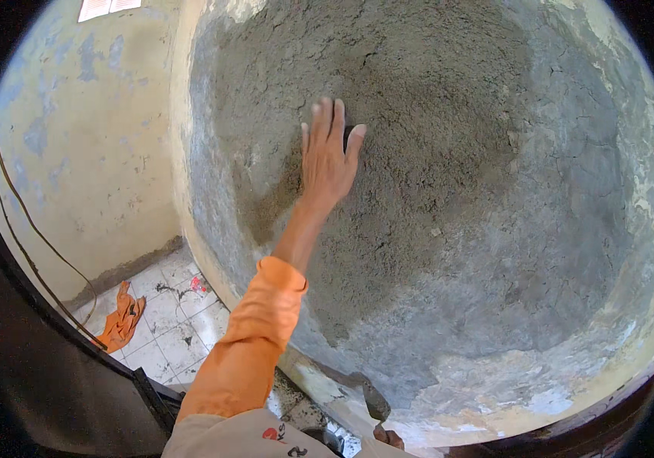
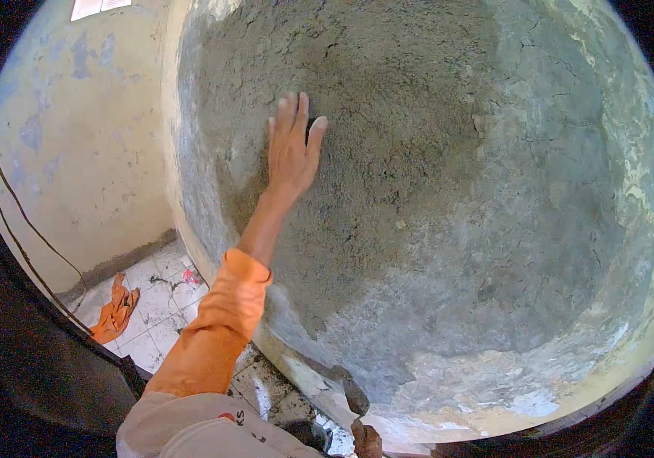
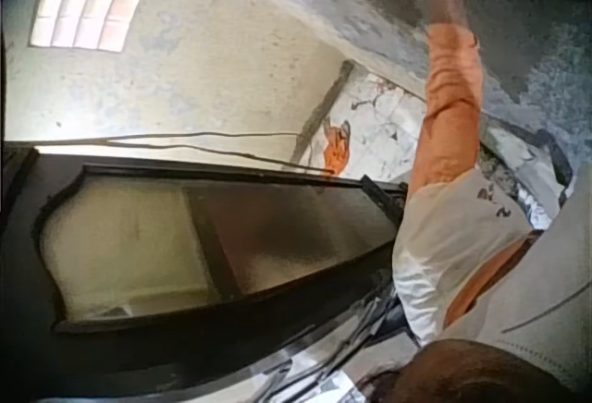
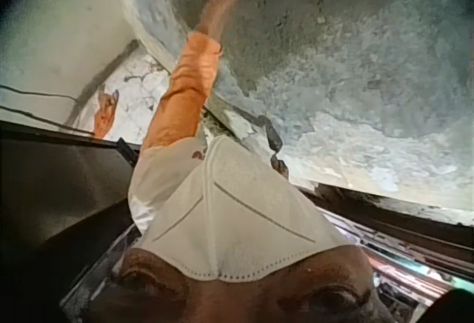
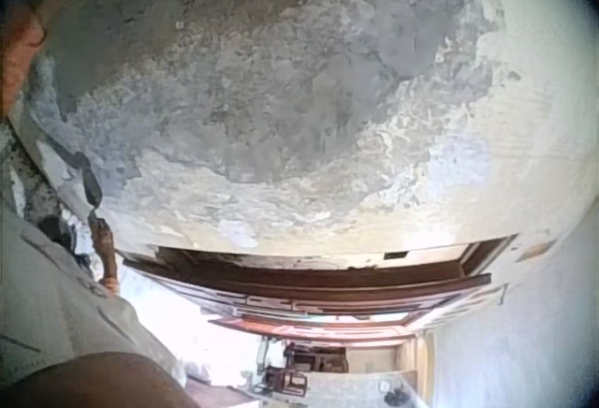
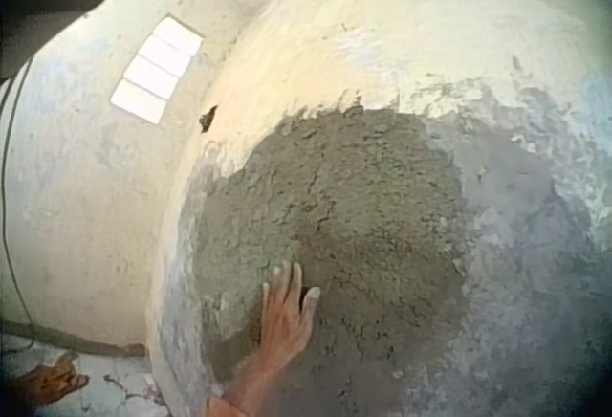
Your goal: Applying and smoothing cement or plaster onto a wall using a trowel and hands.
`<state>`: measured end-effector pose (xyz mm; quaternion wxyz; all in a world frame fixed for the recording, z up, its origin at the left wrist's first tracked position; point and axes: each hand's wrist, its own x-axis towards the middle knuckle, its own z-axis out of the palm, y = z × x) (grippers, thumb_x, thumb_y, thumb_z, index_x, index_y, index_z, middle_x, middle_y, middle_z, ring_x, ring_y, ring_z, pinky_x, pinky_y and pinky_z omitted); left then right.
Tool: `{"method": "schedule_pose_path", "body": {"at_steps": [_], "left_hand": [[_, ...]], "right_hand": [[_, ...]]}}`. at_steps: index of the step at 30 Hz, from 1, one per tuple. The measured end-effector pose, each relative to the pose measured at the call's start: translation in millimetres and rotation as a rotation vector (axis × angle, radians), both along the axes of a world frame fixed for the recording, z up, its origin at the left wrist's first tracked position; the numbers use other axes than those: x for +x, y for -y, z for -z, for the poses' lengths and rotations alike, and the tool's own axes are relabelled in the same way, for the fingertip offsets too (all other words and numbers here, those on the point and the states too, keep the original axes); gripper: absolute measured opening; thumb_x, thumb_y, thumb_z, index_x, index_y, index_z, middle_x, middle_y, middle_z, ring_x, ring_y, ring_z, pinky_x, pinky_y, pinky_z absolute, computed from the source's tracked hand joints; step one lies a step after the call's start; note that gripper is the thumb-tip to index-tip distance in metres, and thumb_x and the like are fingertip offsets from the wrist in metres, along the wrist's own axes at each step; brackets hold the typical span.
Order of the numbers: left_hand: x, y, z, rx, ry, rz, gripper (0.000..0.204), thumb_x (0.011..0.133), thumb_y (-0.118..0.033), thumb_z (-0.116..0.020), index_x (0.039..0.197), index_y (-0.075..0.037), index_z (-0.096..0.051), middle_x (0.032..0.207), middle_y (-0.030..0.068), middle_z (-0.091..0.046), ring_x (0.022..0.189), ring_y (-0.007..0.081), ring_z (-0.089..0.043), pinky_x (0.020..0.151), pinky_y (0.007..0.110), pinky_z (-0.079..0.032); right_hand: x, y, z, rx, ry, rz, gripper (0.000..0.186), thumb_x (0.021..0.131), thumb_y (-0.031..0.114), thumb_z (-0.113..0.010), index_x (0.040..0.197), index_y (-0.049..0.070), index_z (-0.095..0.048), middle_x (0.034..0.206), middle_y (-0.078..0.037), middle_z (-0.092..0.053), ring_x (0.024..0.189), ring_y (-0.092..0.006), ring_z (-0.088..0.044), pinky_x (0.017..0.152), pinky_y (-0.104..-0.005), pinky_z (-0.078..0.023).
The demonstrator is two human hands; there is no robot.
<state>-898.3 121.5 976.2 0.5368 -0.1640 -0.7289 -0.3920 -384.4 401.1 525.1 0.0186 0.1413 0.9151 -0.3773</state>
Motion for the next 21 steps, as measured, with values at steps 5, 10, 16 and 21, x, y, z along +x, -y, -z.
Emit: {"method": "schedule_pose_path", "body": {"at_steps": [5, 10, 16, 21], "left_hand": [[0.7, -23.8, -3.1, 0.087, 0.017, 0.129, 0.071, 0.111, -0.05, -0.043, 0.164, -0.002, -0.035, 0.17, 0.0239, -0.031, 0.159, 0.0405, -0.026, 0.129, 0.057, -0.015], [-27.0, 27.2, 22.9, 0.398, 0.24, -0.002, 0.069, 0.111, -0.053, -0.038, 0.165, -0.011, -0.036, 0.171, 0.0263, -0.025, 0.159, 0.0449, -0.023, 0.129, 0.061, -0.011], [-35.2, 29.9, 33.0, 0.146, 0.272, -0.088, 0.06, 0.112, -0.054, -0.036, 0.166, -0.027, -0.038, 0.171, 0.0254, -0.021, 0.159, 0.0466, -0.017, 0.125, 0.07, -0.008], [-36.4, 36.6, 36.5, 0.079, 0.27, -0.078, 0.061, 0.112, -0.054, -0.036, 0.166, -0.026, -0.037, 0.171, 0.0241, -0.022, 0.16, 0.0464, -0.016, 0.125, 0.071, -0.007]], "right_hand": [[27.2, -54.5, 93.4, 0.094, -0.008, 0.016, 0.034, 0.102, 0.014, -0.059, 0.135, 0.007, -0.062, 0.121, -0.022, -0.069, 0.1, -0.0437, -0.068, 0.088, -0.0513, -0.057], [28.5, -56.1, 142.9, 0.343, -0.451, -0.284, 0.044, 0.093, 0.006, -0.061, 0.137, 0.006, -0.061, 0.123, -0.022, -0.065, 0.097, -0.0451, -0.065, 0.079, -0.0524, -0.055], [31.9, -45.5, 115.8, 0.42, -0.491, -0.387, 0.058, 0.085, -0.005, -0.064, 0.142, 0.003, -0.058, 0.122, -0.025, -0.064, 0.098, -0.0439, -0.065, 0.08, -0.0533, -0.056], [37.8, -47.6, 105.1, 0.331, -0.175, -0.377, 0.061, 0.084, -0.004, -0.065, 0.145, 0.002, -0.057, 0.121, -0.025, -0.064, 0.097, -0.0449, -0.064, 0.081, -0.0539, -0.056]]}}
